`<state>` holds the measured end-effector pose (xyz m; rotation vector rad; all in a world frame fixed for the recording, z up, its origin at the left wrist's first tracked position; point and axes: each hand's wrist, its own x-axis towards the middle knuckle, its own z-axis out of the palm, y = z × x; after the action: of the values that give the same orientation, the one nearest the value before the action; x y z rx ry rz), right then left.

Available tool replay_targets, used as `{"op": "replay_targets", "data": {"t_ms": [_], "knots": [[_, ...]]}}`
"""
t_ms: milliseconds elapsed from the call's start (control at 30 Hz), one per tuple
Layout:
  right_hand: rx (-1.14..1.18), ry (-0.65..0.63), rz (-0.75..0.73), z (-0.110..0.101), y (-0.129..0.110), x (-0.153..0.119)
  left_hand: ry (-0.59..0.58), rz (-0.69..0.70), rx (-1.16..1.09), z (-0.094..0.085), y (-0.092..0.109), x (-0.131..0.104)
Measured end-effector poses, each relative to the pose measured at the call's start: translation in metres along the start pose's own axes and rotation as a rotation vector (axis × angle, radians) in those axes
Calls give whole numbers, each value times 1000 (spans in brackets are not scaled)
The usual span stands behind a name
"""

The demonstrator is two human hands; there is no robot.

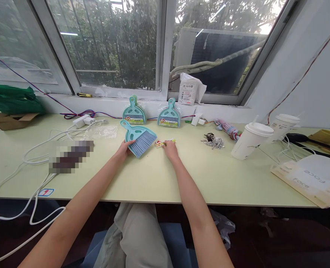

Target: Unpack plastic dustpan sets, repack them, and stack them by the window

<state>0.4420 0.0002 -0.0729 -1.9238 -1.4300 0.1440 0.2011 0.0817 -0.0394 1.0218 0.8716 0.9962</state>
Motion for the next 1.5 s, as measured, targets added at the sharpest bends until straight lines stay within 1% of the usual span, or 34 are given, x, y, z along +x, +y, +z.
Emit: {"op": "replay_targets", "data": {"t_ms": [100, 167, 267, 300, 333, 400, 467, 533, 600, 733, 867, 933, 1000, 1067, 1100, 1133, 1167, 1200, 1233, 1300, 1400, 1500], "knots": [[84, 59, 54, -5, 0, 0, 11, -14, 3, 0, 1, -1], [214, 150, 58, -11, -5, 1, 13, -23, -1, 1, 1, -2], [452, 321, -35, -16, -25, -1, -5, -23, -12, 4, 2, -5], [512, 347, -82, -15, -34, -3, -17, -22, -16, 5, 2, -6], [556, 342, -130, -12, -43, -5, -31, -20, -20, 7, 2, -7], [585, 249, -204, -3, -57, -11, -70, -11, -30, 9, 1, -9], [526, 130, -237, 8, -64, -15, -92, -1, -25, 10, 1, -10], [426, 67, -232, 16, -63, -16, -82, 3, -3, 9, 1, -10], [369, 66, -205, 17, -58, -15, -51, -1, 17, 8, 1, -9], [358, 73, -168, 9, -48, -12, -21, -11, 10, 7, 3, -8], [259, 36, -132, 3, -49, -15, -27, -9, 9, 7, 2, -6], [252, 83, -110, -2, -51, -14, -22, -9, 18, 6, 1, -5], [346, 181, -90, -9, -53, -12, -20, -14, 27, 4, -1, -3], [552, 264, -78, -20, -56, -9, -22, -15, 30, 3, -2, -1], [666, 277, -80, -26, -59, -7, -23, -14, 30, 2, -3, -1], [764, 263, -90, -31, -62, -7, -23, -13, 28, 2, -3, 0], [827, 229, -113, -36, -65, -7, -23, -11, 22, 3, -3, 0], [841, 182, -148, -39, -69, -8, -31, -10, 14, 3, -4, -1], [805, 138, -193, -41, -73, -10, -45, -11, 8, 4, -4, -1], [617, 90, -296, -38, -80, -17, -84, -14, -1, 7, -3, -4], [250, 46, -436, -20, -88, -27, -143, -15, -8, 11, -2, -9], [6, -83, -477, 0, -89, -33, -188, -4, -24, 14, 0, -16]]}}
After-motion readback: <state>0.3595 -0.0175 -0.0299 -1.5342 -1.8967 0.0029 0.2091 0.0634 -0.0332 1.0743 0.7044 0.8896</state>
